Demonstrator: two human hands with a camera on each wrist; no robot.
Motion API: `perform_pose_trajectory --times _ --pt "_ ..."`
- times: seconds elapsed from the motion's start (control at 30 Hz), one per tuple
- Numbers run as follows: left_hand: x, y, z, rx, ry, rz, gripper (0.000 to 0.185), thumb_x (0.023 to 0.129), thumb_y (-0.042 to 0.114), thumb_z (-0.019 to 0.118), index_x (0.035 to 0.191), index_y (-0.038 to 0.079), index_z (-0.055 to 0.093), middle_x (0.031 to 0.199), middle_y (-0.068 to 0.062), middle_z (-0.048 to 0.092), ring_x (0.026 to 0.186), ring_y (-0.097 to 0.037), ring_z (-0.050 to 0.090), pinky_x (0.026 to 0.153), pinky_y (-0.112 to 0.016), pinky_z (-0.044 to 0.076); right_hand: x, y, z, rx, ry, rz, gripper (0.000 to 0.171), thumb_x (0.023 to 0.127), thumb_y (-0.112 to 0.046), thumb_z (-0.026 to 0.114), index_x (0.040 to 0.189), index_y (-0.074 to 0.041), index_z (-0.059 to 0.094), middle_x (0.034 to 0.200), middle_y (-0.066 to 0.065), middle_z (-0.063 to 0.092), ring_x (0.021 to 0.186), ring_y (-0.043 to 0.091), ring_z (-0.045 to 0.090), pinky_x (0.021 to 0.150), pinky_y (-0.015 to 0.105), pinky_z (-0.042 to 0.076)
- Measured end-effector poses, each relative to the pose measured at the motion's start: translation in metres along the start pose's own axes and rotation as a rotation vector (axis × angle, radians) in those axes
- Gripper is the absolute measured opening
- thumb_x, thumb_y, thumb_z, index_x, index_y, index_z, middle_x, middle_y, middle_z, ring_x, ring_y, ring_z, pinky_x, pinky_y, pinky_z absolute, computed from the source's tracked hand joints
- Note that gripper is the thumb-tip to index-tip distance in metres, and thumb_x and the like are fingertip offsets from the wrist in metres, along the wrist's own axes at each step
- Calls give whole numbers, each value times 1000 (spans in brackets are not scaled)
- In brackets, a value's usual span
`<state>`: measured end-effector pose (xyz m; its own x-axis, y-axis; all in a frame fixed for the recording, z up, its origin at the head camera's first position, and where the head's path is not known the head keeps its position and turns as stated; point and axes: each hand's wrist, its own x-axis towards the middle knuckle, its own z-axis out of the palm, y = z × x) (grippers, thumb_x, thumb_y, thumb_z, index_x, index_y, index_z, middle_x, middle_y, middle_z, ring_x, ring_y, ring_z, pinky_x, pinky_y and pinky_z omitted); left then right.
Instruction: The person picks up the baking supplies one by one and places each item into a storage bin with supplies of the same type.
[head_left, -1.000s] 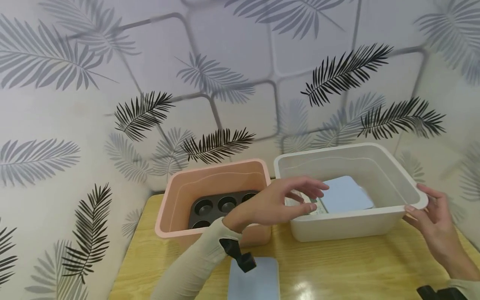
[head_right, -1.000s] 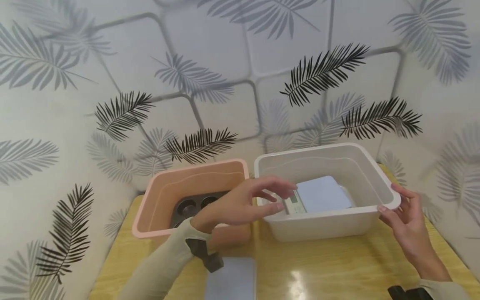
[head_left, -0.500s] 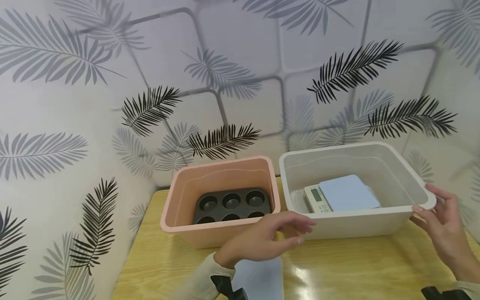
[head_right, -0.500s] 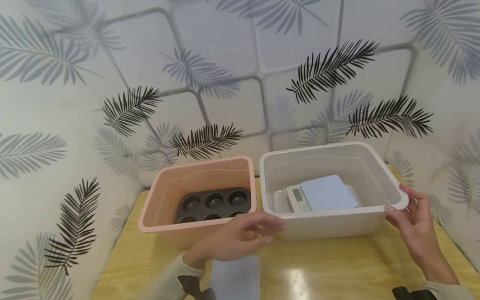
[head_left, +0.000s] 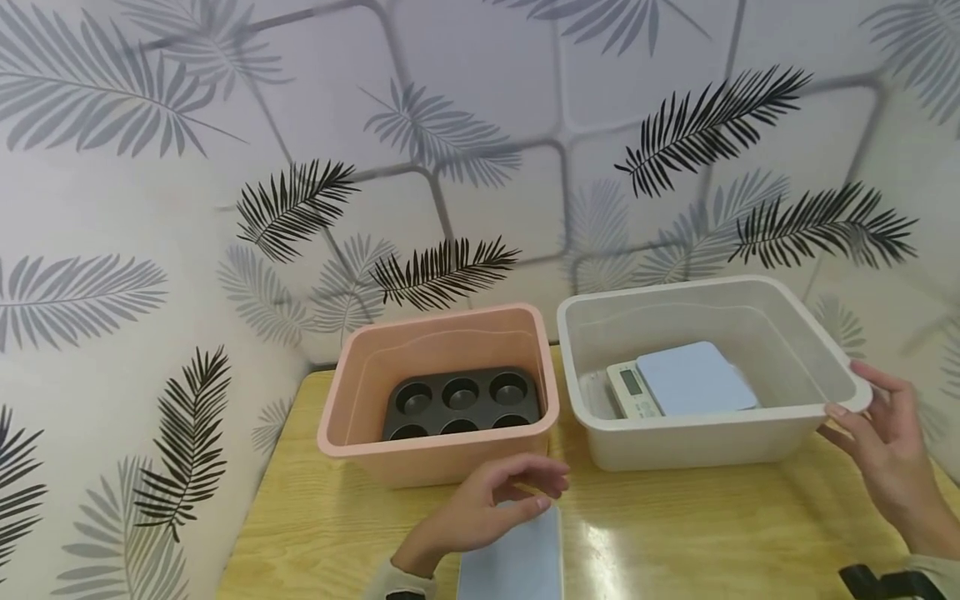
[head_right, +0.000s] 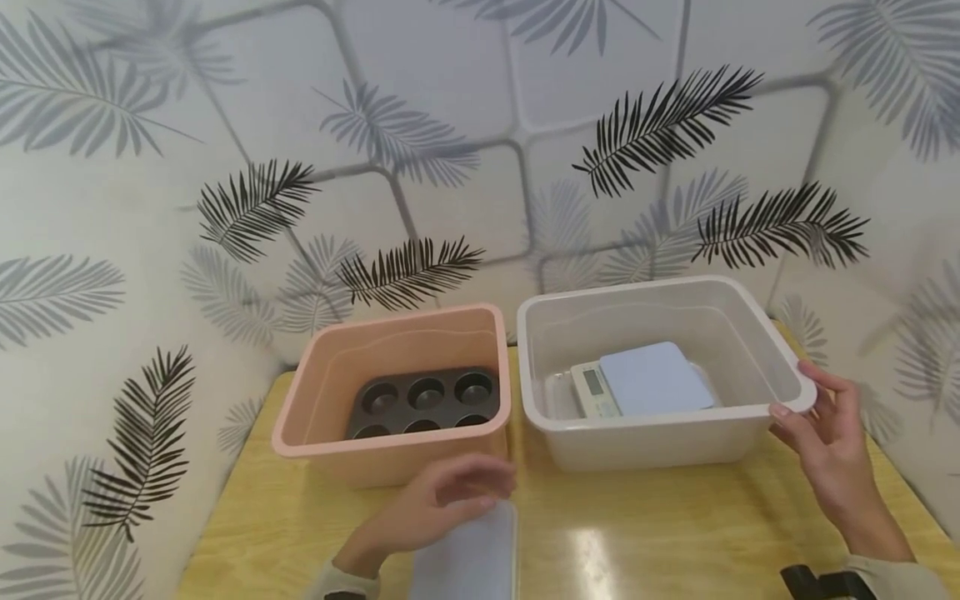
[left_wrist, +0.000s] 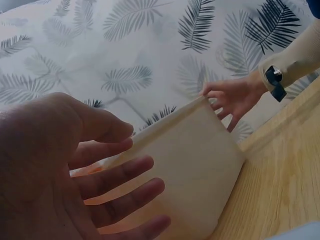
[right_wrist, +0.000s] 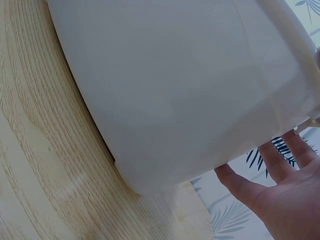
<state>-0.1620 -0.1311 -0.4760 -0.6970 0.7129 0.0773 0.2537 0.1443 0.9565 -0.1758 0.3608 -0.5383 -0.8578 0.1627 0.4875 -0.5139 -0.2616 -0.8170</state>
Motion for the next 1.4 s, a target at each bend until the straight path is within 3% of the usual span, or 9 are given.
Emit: perform_pose_trajectory --times 0.2,0.33,0.5,0.7,0.87,1.0,1.1,1.27,1.4 --pt "-26 -21 -7 -59 97 -47 34 111 10 62 144 3 65 135 -35 68 123 -27 72 103 -31 63 2 0 -2 -30 -18 15 68 104 23 40 164 -8 31 157 -2 49 131 5 62 84 16 63" --pt "-41 -30 -8 -99 154 -94 35 111 9 62 145 3 64 140 -35 66 125 -24 72 103 -34 63 3 1 -2 -30 -3 22 67 104 23 40 163 -9 33 156 -3 49 130 5 62 84 16 63" --pt "-55 -43 -11 -140 212 -108 37 110 9 62 146 0 62 141 -38 64 123 -15 73 101 -25 60 3 0 -3 -38 -13 15 67 105 22 40 164 -8 31 157 -2 47 131 5 62 84 15 63" --pt "-72 -56 -13 -165 262 -144 39 111 10 61 147 -5 59 139 -41 62 112 -10 74 86 -24 61 3 0 -2 -23 -15 9 66 104 23 39 163 -7 32 157 0 48 131 5 63 85 16 63" --pt "-83 -66 -11 -179 366 -209 44 110 9 63 148 -11 56 136 -40 64 104 -8 72 87 -21 59 3 -1 -1 -4 7 20 65 105 22 38 162 -9 35 156 -1 49 131 5 62 84 16 63" --pt "-90 -73 -8 -191 489 -281 44 106 5 68 146 -12 58 128 -33 66 102 -7 70 93 -19 60 2 0 -1 -5 18 36 65 105 21 38 161 -11 35 156 -3 47 130 3 62 83 15 63" --pt "-93 -78 -4 -178 554 -342 47 102 4 71 146 -8 60 118 -22 69 95 -7 67 86 -18 59 0 0 -1 -12 17 37 65 106 21 37 161 -11 35 156 -3 46 130 3 62 82 15 63" --pt "-96 -87 0 -154 581 -414 55 100 9 76 151 -2 59 106 -4 67 77 -4 61 72 -17 52 0 1 -1 17 6 16 65 105 23 35 161 -9 35 157 0 46 128 4 66 82 16 63" --pt "-97 -90 5 -162 587 -470 62 96 14 83 152 0 59 105 -2 64 67 -3 54 64 -15 48 1 1 -1 42 7 7 65 104 24 34 161 -8 36 158 1 46 128 5 66 83 17 64"
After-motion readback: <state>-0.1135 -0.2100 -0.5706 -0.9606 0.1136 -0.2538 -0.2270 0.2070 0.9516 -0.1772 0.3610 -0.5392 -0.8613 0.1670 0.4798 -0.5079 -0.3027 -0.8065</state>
